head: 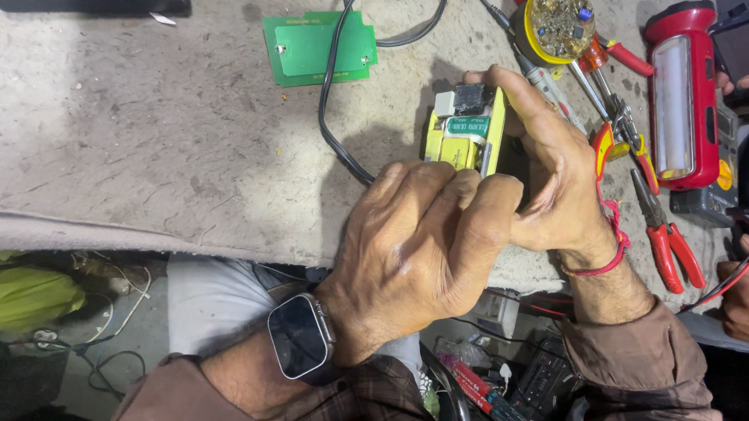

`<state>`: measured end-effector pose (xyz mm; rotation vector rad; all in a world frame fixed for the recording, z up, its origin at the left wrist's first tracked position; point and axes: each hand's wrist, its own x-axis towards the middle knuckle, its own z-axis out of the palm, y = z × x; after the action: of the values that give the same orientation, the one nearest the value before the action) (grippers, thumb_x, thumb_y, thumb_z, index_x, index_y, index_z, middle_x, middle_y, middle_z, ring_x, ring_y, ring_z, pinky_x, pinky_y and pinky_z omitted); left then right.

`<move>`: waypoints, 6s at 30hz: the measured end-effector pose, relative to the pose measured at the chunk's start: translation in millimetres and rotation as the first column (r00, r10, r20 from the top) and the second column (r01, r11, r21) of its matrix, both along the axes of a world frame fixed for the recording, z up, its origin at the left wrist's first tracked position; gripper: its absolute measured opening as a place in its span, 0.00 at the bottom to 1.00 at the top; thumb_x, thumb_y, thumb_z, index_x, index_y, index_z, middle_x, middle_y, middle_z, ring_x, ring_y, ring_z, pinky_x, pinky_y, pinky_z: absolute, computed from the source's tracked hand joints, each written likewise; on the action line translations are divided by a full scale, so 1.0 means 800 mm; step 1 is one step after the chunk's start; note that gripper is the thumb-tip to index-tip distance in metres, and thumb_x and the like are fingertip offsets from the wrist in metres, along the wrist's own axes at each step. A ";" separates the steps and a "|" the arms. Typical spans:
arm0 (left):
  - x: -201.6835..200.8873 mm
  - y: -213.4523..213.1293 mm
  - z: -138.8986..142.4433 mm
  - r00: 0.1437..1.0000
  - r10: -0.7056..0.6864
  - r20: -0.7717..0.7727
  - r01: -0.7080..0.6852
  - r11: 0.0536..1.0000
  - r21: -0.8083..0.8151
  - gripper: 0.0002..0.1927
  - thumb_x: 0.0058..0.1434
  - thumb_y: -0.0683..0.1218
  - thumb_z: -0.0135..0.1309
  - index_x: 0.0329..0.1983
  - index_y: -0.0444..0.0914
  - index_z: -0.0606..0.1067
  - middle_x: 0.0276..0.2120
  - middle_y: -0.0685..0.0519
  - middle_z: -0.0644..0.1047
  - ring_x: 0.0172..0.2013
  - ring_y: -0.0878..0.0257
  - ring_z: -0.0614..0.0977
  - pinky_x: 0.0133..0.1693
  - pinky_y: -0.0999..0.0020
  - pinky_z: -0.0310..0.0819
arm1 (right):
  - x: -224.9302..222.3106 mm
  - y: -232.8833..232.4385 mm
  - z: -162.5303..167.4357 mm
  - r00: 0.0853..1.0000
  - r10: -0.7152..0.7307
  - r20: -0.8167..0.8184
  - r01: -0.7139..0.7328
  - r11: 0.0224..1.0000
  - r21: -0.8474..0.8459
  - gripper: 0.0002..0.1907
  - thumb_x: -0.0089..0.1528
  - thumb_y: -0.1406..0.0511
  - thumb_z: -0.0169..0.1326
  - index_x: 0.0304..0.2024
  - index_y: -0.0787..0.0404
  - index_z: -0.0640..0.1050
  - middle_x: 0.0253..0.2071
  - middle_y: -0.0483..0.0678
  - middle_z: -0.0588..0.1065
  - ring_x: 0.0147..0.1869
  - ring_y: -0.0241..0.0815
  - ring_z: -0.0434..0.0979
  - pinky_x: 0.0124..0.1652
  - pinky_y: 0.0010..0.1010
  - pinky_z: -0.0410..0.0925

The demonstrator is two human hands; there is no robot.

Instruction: The person solders wires to a small green circuit board using a soldering iron and solder wire. They also use pliers to strip and trim wires, and handle a yellow component and a black plastic housing during the process.

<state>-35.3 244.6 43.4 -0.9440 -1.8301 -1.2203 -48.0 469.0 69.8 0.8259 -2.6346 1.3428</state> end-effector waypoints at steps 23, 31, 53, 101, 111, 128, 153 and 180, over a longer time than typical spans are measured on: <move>0.008 -0.006 0.049 0.971 -0.190 0.146 0.230 0.908 -0.349 0.18 0.63 0.38 0.55 0.56 0.40 0.79 0.34 0.51 0.73 0.39 0.56 0.74 0.39 0.62 0.69 | 0.040 0.015 0.037 0.954 -0.100 -0.284 0.203 0.911 0.359 0.74 0.44 0.48 0.75 0.78 0.63 0.44 0.74 0.51 0.69 0.81 0.59 0.59 0.76 0.47 0.52; 0.040 0.032 0.065 0.960 -0.212 0.183 0.276 0.821 -0.499 0.18 0.60 0.38 0.59 0.54 0.40 0.81 0.31 0.49 0.68 0.36 0.54 0.70 0.37 0.59 0.65 | 0.100 0.055 0.045 0.890 -0.160 -0.426 0.347 0.845 0.406 0.75 0.43 0.46 0.78 0.74 0.68 0.43 0.72 0.59 0.64 0.77 0.59 0.62 0.73 0.55 0.47; 0.073 0.095 0.034 0.926 -0.243 0.288 0.350 0.839 -0.417 0.21 0.64 0.28 0.55 0.56 0.40 0.80 0.34 0.52 0.69 0.37 0.60 0.73 0.41 0.68 0.71 | 0.557 0.324 -0.392 -0.074 -0.649 0.757 0.937 -0.304 -0.170 0.21 0.69 0.58 0.57 0.53 0.66 0.68 0.46 0.63 0.77 0.44 0.45 0.83 0.42 0.29 0.77; 0.042 0.101 0.020 0.904 -0.213 0.370 0.363 0.840 -0.403 0.19 0.67 0.29 0.54 0.56 0.40 0.80 0.34 0.53 0.69 0.37 0.63 0.73 0.41 0.71 0.69 | 0.276 0.091 -0.169 0.541 -0.827 -0.155 0.619 0.516 -0.592 0.20 0.71 0.55 0.61 0.37 0.66 0.79 0.29 0.49 0.79 0.29 0.34 0.79 0.33 0.22 0.72; 0.043 0.099 0.019 0.905 -0.213 0.369 0.361 0.842 -0.401 0.21 0.66 0.29 0.53 0.56 0.41 0.80 0.35 0.53 0.68 0.37 0.63 0.73 0.41 0.70 0.70 | 0.273 0.086 -0.166 0.550 -0.822 -0.144 0.611 0.515 -0.601 0.22 0.73 0.54 0.58 0.38 0.67 0.78 0.28 0.49 0.80 0.29 0.34 0.81 0.32 0.22 0.73; 0.038 0.093 0.018 0.904 -0.227 0.361 0.368 0.844 -0.390 0.21 0.66 0.28 0.52 0.56 0.41 0.80 0.34 0.53 0.69 0.37 0.63 0.73 0.41 0.70 0.70 | 0.272 0.084 -0.168 0.558 -0.813 -0.164 0.604 0.534 -0.592 0.23 0.74 0.52 0.56 0.39 0.68 0.77 0.29 0.49 0.80 0.30 0.35 0.81 0.35 0.23 0.74; 0.044 0.095 0.019 0.900 -0.226 0.373 0.368 0.852 -0.372 0.19 0.68 0.29 0.53 0.56 0.42 0.80 0.35 0.54 0.69 0.37 0.64 0.73 0.41 0.71 0.70 | 0.273 0.075 -0.157 0.623 -0.782 -0.033 0.568 0.481 -0.668 0.25 0.75 0.52 0.54 0.36 0.69 0.78 0.29 0.51 0.80 0.31 0.35 0.82 0.35 0.24 0.74; 0.044 0.090 -0.025 0.637 -0.433 0.638 0.285 0.901 0.327 0.15 0.66 0.29 0.57 0.48 0.34 0.66 0.39 0.45 0.81 0.39 0.66 0.81 0.43 0.73 0.77 | 0.277 0.059 -0.139 0.743 -0.656 0.129 0.466 0.369 -0.804 0.19 0.72 0.60 0.56 0.35 0.71 0.75 0.28 0.57 0.79 0.27 0.42 0.82 0.32 0.31 0.78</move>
<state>0.2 316.5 23.2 -0.8080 -2.0641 -2.2207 173.4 516.4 -41.7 -0.1064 -1.5175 1.7783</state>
